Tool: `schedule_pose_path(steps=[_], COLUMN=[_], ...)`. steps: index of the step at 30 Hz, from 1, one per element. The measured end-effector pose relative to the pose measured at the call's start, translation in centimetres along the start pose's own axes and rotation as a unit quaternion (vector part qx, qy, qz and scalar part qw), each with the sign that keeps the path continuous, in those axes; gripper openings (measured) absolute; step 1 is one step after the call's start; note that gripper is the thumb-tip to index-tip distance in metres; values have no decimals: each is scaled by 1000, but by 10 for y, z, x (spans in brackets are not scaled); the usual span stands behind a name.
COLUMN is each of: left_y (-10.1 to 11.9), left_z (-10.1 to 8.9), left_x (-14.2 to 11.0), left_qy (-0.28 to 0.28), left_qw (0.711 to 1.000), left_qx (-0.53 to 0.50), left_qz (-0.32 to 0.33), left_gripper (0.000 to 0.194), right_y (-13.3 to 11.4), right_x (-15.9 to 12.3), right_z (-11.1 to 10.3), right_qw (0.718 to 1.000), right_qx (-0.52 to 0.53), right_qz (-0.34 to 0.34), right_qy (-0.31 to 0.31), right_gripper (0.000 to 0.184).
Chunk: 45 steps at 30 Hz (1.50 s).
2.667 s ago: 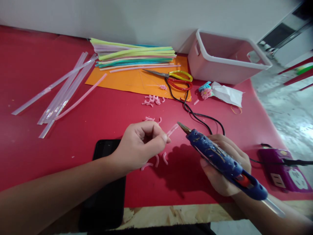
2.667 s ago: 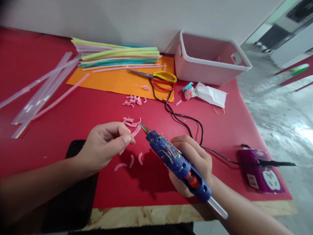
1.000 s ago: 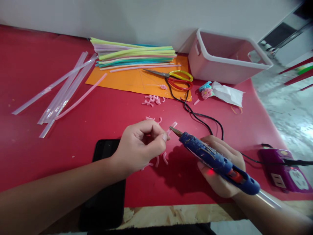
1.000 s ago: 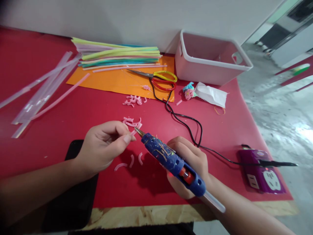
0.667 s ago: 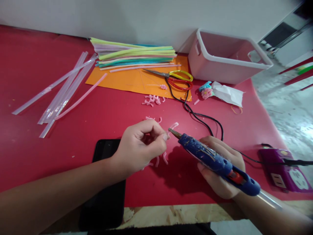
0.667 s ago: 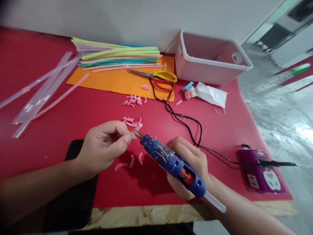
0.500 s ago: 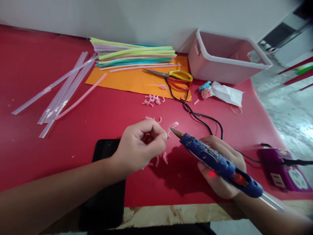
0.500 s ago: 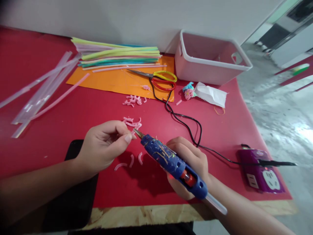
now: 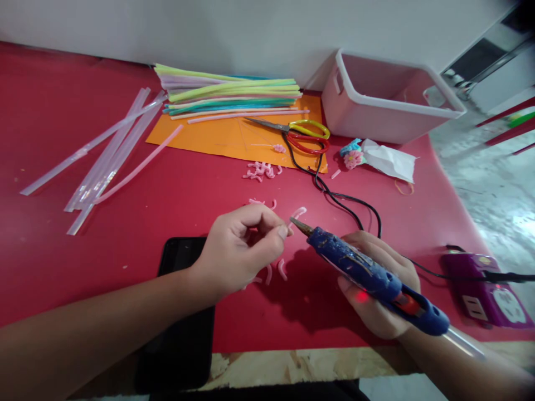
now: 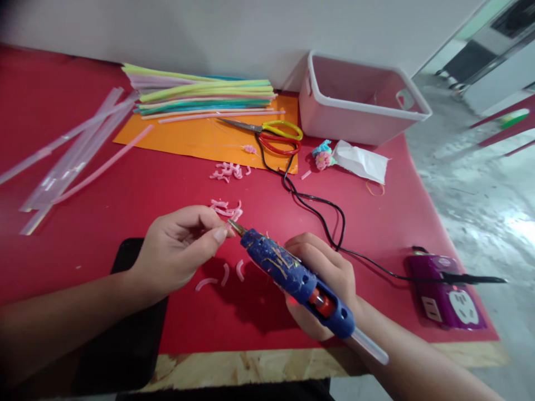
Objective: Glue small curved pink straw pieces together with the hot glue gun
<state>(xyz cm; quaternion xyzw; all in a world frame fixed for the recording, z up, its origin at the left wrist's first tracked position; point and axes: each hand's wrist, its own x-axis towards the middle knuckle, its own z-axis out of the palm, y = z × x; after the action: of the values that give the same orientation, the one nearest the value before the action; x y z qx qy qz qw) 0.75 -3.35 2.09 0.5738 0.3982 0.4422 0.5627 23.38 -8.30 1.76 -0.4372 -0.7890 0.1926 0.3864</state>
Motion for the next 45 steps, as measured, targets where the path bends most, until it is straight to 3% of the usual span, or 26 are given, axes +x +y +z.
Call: schedule_pose_path(steps=[11, 19, 27, 38, 45], left_y=[-2, -4, -1, -2, 1], left_z=[-1, -1, 0, 0, 1], left_x=[5, 5, 5, 2, -5], left_qy=[-27, -28, -24, -7, 11], left_qw=[992, 993, 993, 999, 997], left_qx=[-91, -96, -94, -29, 73], left_qz=[-86, -65, -68, -28, 16], left_gripper=[10, 12, 11, 17, 16], right_y=[-3, 0, 0, 3, 5], right_x=[0, -1, -3, -5, -4], right_z=[-1, -1, 0, -1, -2], right_qw=[1000, 1000, 1000, 1000, 1000], right_qx=[1, -10, -13, -4, -12], right_qz=[3, -4, -13, -22, -17], right_qy=[-9, 18, -4, -3, -4], right_gripper=[13, 20, 16, 17, 22])
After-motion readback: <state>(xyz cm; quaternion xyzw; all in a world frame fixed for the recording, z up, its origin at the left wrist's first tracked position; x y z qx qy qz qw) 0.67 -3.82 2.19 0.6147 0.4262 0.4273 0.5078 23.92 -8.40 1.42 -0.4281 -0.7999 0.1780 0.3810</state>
